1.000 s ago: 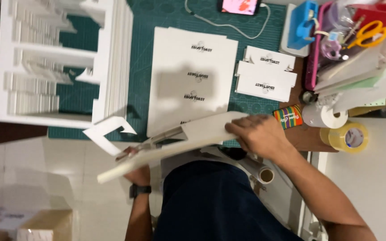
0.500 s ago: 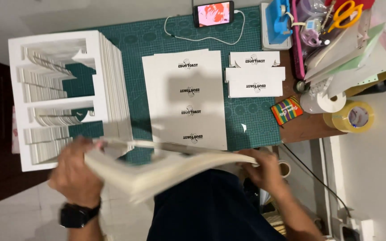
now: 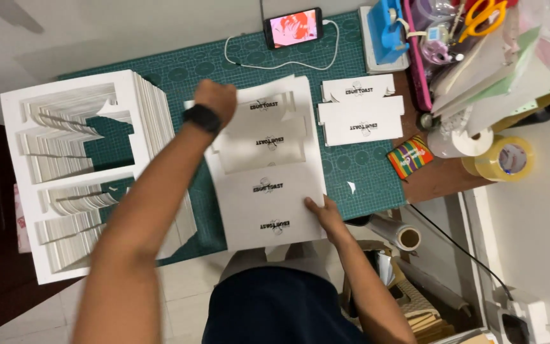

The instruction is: Folding flat cardboard sheets into box components and organizing them in a storage rack.

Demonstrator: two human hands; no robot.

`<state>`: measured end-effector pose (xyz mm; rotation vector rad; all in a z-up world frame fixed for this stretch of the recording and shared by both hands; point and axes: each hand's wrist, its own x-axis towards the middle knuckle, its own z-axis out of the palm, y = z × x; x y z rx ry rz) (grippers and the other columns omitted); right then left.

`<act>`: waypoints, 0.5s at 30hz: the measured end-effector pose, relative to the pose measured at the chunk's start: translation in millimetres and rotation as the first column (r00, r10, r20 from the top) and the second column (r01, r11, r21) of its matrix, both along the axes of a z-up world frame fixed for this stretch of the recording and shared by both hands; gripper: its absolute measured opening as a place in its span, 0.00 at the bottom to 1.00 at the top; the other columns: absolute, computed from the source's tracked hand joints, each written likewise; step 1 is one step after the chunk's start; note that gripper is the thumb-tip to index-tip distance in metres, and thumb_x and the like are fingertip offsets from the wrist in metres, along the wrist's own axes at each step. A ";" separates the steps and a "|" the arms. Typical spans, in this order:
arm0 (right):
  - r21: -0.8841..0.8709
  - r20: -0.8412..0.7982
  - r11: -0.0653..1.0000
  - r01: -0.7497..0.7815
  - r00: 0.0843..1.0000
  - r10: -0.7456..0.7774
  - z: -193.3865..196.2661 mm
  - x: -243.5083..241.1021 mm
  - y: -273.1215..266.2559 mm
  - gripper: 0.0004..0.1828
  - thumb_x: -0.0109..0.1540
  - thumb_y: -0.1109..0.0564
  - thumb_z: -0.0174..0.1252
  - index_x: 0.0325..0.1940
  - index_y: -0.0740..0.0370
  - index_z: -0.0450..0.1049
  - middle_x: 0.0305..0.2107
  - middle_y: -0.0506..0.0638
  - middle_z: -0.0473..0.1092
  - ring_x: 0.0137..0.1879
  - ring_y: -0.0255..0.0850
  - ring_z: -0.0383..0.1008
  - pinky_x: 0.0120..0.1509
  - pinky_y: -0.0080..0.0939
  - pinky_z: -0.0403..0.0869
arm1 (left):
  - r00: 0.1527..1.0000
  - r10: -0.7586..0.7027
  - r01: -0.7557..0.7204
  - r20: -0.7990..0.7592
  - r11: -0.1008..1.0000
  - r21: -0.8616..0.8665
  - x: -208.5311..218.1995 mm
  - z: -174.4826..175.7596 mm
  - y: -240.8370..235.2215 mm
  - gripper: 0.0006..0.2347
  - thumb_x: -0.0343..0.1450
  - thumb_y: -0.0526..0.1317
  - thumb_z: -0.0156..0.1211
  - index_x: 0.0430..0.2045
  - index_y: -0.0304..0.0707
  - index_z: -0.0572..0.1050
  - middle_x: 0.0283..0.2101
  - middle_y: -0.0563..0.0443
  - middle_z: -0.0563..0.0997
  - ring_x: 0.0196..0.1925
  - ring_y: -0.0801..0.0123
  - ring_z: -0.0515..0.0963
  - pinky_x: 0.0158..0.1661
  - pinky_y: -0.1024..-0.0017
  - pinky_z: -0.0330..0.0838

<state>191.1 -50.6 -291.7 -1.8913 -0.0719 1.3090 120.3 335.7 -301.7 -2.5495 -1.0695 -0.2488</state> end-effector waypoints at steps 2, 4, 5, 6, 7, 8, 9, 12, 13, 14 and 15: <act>-0.052 -0.039 0.995 0.086 0.995 -0.089 0.0 -2.8 12.3 0.35 0.61 0.45 0.69 0.68 0.63 0.71 0.43 0.61 0.77 0.47 0.50 0.78 0.49 0.50 0.76 | 0.792 -0.311 0.245 -0.526 0.950 -0.193 13.3 -45.8 26.7 0.07 0.63 0.43 0.59 0.32 0.48 0.75 0.22 0.62 0.79 0.25 0.63 0.82 0.26 0.59 0.64; -0.085 -0.040 0.994 0.072 0.996 -0.076 -11.0 1.0 12.2 0.38 0.61 0.44 0.69 0.70 0.64 0.69 0.49 0.65 0.75 0.54 0.54 0.76 0.55 0.53 0.74 | 0.791 -0.319 0.238 -0.523 0.947 -0.218 23.1 -77.1 34.8 0.08 0.61 0.42 0.59 0.30 0.47 0.74 0.21 0.61 0.77 0.21 0.60 0.79 0.23 0.58 0.60; -0.110 -0.036 0.992 0.063 0.997 -0.067 -15.7 5.6 11.8 0.41 0.61 0.43 0.69 0.72 0.65 0.67 0.54 0.70 0.73 0.61 0.58 0.74 0.61 0.56 0.72 | 0.791 -0.327 0.236 -0.518 0.943 -0.235 32.2 -91.7 38.7 0.09 0.58 0.40 0.60 0.28 0.47 0.73 0.19 0.59 0.75 0.17 0.58 0.77 0.20 0.56 0.56; -0.114 -0.031 0.991 0.065 0.997 -0.069 -23.0 7.0 5.9 0.41 0.61 0.43 0.69 0.72 0.65 0.67 0.54 0.70 0.73 0.61 0.58 0.74 0.61 0.56 0.72 | 0.793 -0.330 0.238 -0.513 0.942 -0.238 32.1 -98.1 39.9 0.09 0.58 0.40 0.60 0.28 0.47 0.73 0.19 0.59 0.75 0.17 0.58 0.77 0.20 0.56 0.56; -0.124 -0.030 0.991 0.052 0.998 -0.056 -29.7 9.0 0.9 0.43 0.61 0.42 0.69 0.73 0.65 0.64 0.60 0.70 0.69 0.67 0.60 0.67 0.68 0.59 0.67 | 0.840 -0.318 0.217 -0.440 0.940 -0.265 31.7 -103.4 42.0 0.05 0.60 0.40 0.59 0.26 0.48 0.73 0.17 0.59 0.76 0.18 0.59 0.78 0.22 0.59 0.58; -0.135 -0.028 0.990 0.040 0.999 -0.044 -35.8 10.5 -4.4 0.45 0.62 0.41 0.69 0.75 0.65 0.62 0.65 0.70 0.64 0.73 0.63 0.61 0.75 0.62 0.61 | 0.881 -0.301 0.198 -0.364 0.936 -0.292 30.9 -108.1 43.8 0.02 0.62 0.40 0.58 0.24 0.49 0.73 0.16 0.58 0.77 0.19 0.60 0.80 0.25 0.61 0.60; -0.135 -0.025 0.990 0.036 0.999 -0.039 -33.7 9.9 -3.8 0.45 0.62 0.41 0.69 0.75 0.65 0.62 0.65 0.70 0.64 0.73 0.63 0.61 0.75 0.62 0.61 | 0.884 -0.296 0.195 -0.362 0.937 -0.292 28.4 -88.6 33.2 0.02 0.62 0.40 0.58 0.24 0.49 0.73 0.16 0.58 0.77 0.19 0.60 0.80 0.25 0.61 0.60; -0.144 -0.020 0.989 0.031 0.999 -0.034 -29.4 6.5 -2.1 0.45 0.62 0.41 0.67 0.76 0.67 0.59 0.68 0.71 0.60 0.76 0.64 0.55 0.77 0.65 0.57 | 0.981 -0.068 -0.045 -0.183 0.833 -0.552 12.1 -19.7 -6.9 0.33 0.70 0.43 0.63 0.70 0.34 0.56 0.61 0.33 0.75 0.67 0.44 0.72 0.69 0.37 0.42; -0.140 -0.014 0.990 0.035 0.999 -0.037 -29.8 6.6 -1.4 0.46 0.63 0.41 0.67 0.76 0.67 0.58 0.68 0.72 0.59 0.76 0.65 0.54 0.77 0.65 0.56 | 0.993 -0.025 -0.050 -0.112 0.784 -0.619 1.6 10.4 -25.8 0.37 0.71 0.45 0.63 0.72 0.34 0.49 0.67 0.31 0.67 0.71 0.43 0.65 0.71 0.38 0.43; -0.135 -0.009 0.990 0.038 0.999 -0.040 -29.3 6.5 -1.0 0.46 0.63 0.41 0.67 0.77 0.68 0.57 0.68 0.73 0.58 0.76 0.65 0.53 0.77 0.66 0.55 | 0.999 0.024 -0.048 -0.043 0.730 -0.682 -8.5 41.3 -45.1 0.41 0.72 0.47 0.63 0.75 0.34 0.42 0.72 0.30 0.58 0.76 0.42 0.57 0.72 0.40 0.44; -0.125 -0.006 0.992 0.029 1.000 -0.030 -19.3 5.0 4.7 0.46 0.63 0.41 0.67 0.77 0.68 0.57 0.68 0.73 0.58 0.76 0.65 0.53 0.77 0.66 0.55 | 0.999 0.034 -0.052 -0.040 0.736 -0.675 -29.3 31.7 -70.2 0.41 0.72 0.47 0.63 0.75 0.34 0.42 0.72 0.30 0.58 0.76 0.42 0.57 0.72 0.40 0.44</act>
